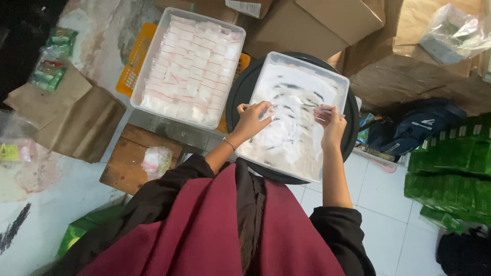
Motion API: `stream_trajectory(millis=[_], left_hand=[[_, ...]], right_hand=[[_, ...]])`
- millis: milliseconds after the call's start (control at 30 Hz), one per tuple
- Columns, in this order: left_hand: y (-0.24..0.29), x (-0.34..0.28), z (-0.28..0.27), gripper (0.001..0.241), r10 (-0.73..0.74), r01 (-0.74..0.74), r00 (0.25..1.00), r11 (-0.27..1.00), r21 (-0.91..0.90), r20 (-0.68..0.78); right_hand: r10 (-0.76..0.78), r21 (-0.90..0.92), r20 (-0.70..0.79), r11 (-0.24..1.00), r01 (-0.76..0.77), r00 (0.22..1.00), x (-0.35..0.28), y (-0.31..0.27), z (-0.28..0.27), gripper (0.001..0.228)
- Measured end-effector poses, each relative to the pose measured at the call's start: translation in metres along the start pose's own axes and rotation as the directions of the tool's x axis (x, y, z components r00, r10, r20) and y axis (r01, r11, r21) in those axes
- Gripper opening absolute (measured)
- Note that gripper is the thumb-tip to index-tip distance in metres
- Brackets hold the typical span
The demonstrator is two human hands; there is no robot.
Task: Packaging small white snacks into individual plastic bags and adding a spoonful of white powder to each.
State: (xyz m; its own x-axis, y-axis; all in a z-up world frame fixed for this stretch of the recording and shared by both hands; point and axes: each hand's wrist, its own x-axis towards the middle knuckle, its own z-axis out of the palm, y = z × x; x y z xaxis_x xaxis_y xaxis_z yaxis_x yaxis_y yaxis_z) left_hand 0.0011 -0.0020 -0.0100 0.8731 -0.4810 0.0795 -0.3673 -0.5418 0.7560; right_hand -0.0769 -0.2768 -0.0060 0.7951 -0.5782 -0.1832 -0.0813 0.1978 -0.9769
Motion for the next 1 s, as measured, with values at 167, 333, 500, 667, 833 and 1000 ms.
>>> stream_trajectory(millis=[167,333,500,667,833,1000], left_hand=[[0.020,0.005,-0.012,0.048,0.040,-0.040,0.999,0.999,0.035,0.000],[0.023,0.011,-0.008,0.050,0.102,-0.100,0.995,0.992,0.079,-0.018],[0.026,0.020,-0.001,0.052,0.159,-0.155,0.987,0.980,0.127,-0.024],[0.036,0.025,0.002,0.053,0.215,-0.212,0.976,0.968,0.133,-0.013],[0.042,0.028,0.009,0.054,0.292,-0.282,0.956,0.944,0.171,-0.036],[0.046,0.031,0.013,0.053,0.321,-0.308,0.946,0.933,0.188,-0.040]], right_hand=[[-0.022,-0.006,-0.029,1.000,0.021,0.999,-0.005,-0.008,-0.006,0.046],[-0.072,0.009,-0.054,0.997,0.072,0.996,-0.007,-0.023,-0.016,0.046],[-0.127,-0.002,-0.034,0.992,0.127,0.991,-0.009,-0.048,-0.016,0.046],[-0.211,-0.106,-0.019,0.972,0.208,0.977,-0.024,-0.080,0.000,0.044],[-0.242,-0.164,0.013,0.957,0.241,0.970,-0.031,-0.101,0.008,0.044],[-0.301,-0.254,0.060,0.918,0.306,0.952,-0.032,-0.109,0.013,0.047]])
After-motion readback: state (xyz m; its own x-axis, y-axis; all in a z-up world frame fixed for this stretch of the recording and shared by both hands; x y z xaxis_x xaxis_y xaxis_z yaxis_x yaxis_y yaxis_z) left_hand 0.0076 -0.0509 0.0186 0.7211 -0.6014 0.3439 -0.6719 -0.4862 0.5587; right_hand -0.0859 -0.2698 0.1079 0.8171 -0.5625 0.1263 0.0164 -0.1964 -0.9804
